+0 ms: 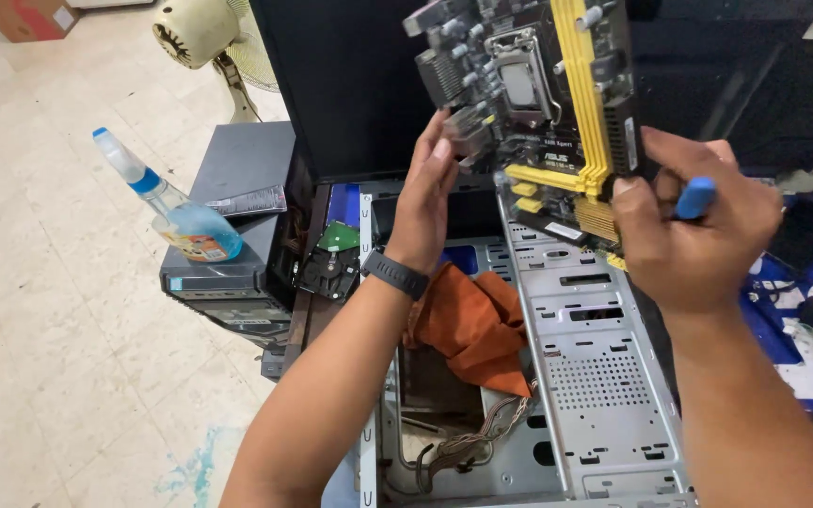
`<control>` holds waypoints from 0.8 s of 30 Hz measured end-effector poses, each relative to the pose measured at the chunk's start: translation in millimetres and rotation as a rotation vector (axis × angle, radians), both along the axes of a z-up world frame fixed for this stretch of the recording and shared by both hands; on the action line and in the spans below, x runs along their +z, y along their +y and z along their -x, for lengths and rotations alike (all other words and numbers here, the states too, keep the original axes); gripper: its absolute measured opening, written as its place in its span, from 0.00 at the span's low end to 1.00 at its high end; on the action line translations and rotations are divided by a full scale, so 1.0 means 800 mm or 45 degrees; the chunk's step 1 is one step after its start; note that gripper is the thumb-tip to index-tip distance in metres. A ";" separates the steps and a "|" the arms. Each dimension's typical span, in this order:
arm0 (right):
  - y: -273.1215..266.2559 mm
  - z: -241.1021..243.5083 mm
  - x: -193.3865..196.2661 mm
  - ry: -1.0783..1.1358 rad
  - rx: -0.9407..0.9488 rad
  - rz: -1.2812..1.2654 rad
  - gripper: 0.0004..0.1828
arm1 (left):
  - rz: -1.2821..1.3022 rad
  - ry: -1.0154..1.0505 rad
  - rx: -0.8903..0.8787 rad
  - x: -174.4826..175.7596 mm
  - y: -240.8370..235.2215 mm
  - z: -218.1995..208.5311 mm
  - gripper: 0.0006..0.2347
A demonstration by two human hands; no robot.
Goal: The person holds a computer motherboard and uses a brush to clean dust from its surface and edges. They rotate the board to clean different sides, including the back and the I/O panel area, while holding it over an open computer case.
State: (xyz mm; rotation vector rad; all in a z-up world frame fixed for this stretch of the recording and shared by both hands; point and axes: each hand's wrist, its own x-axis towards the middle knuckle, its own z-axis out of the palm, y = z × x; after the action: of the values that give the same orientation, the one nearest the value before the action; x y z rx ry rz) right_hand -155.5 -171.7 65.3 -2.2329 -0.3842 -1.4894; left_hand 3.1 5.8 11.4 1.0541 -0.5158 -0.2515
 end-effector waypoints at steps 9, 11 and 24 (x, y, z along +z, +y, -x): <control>-0.020 -0.034 -0.006 0.436 0.209 -0.763 0.17 | 0.526 0.336 -0.148 -0.016 0.000 -0.003 0.10; -0.019 -0.036 -0.003 0.552 0.074 -0.644 0.21 | 0.402 0.423 0.005 -0.008 0.001 -0.001 0.05; -0.053 -0.010 -0.006 -0.253 -0.185 -0.458 0.33 | 0.220 -0.035 0.286 -0.016 0.003 -0.004 0.19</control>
State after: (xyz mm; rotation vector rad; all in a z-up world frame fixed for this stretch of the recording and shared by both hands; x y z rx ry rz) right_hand -147.7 -214.1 60.4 -1.8702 -0.0061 -1.7084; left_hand 6.0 8.6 -1.3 0.9383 -0.4317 0.0060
